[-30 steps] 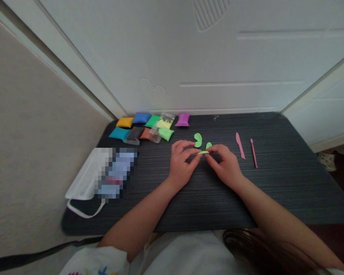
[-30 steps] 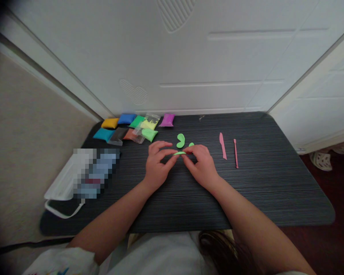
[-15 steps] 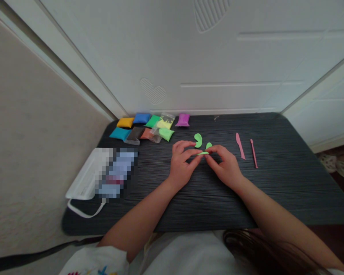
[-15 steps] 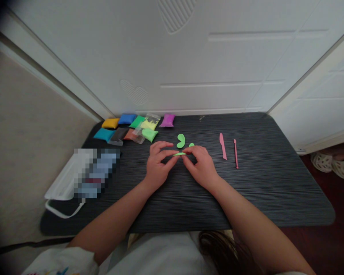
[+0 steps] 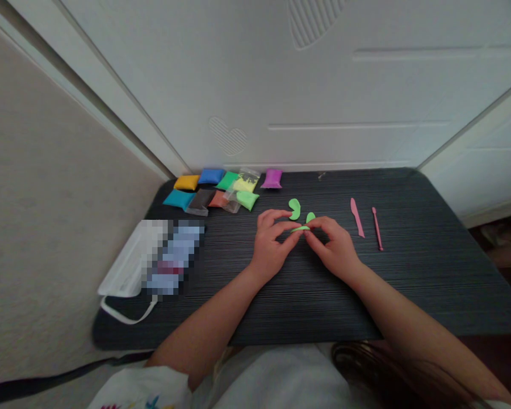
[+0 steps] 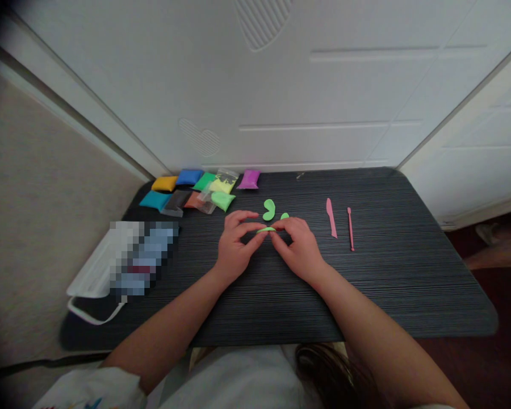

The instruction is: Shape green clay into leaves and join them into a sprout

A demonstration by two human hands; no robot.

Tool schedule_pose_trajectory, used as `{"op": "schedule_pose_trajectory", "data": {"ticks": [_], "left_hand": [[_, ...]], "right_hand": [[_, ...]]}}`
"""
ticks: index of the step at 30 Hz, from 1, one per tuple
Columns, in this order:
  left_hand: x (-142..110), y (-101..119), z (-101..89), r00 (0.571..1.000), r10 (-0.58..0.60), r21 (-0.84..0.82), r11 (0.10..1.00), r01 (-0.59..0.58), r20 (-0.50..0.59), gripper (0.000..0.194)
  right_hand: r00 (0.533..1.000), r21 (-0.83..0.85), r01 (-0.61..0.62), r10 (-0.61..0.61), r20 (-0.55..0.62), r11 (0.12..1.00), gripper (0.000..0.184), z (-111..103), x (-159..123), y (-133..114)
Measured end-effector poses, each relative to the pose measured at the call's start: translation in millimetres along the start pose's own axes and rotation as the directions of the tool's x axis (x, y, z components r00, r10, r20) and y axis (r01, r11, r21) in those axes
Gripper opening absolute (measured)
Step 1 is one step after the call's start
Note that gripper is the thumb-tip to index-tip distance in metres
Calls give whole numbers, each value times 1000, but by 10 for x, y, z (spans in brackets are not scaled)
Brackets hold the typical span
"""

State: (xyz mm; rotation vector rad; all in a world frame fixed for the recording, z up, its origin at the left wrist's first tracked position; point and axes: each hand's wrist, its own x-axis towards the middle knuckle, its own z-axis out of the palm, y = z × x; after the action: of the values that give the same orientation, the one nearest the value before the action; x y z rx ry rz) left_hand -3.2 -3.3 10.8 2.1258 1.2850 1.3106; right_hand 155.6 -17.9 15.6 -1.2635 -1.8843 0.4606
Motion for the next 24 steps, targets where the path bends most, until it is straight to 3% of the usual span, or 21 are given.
{"op": "schedule_pose_trajectory", "data": {"ticks": [6, 24], "left_hand": [[-1, 20, 9, 1000, -17, -12, 1000, 17, 26, 12], [-6, 7, 5, 998, -65, -64, 996, 66, 23, 13]], "right_hand": [[998, 68, -45, 48, -48, 997, 10, 12, -19, -18], [999, 23, -52, 52, 17, 998, 11, 9, -17, -9]]}}
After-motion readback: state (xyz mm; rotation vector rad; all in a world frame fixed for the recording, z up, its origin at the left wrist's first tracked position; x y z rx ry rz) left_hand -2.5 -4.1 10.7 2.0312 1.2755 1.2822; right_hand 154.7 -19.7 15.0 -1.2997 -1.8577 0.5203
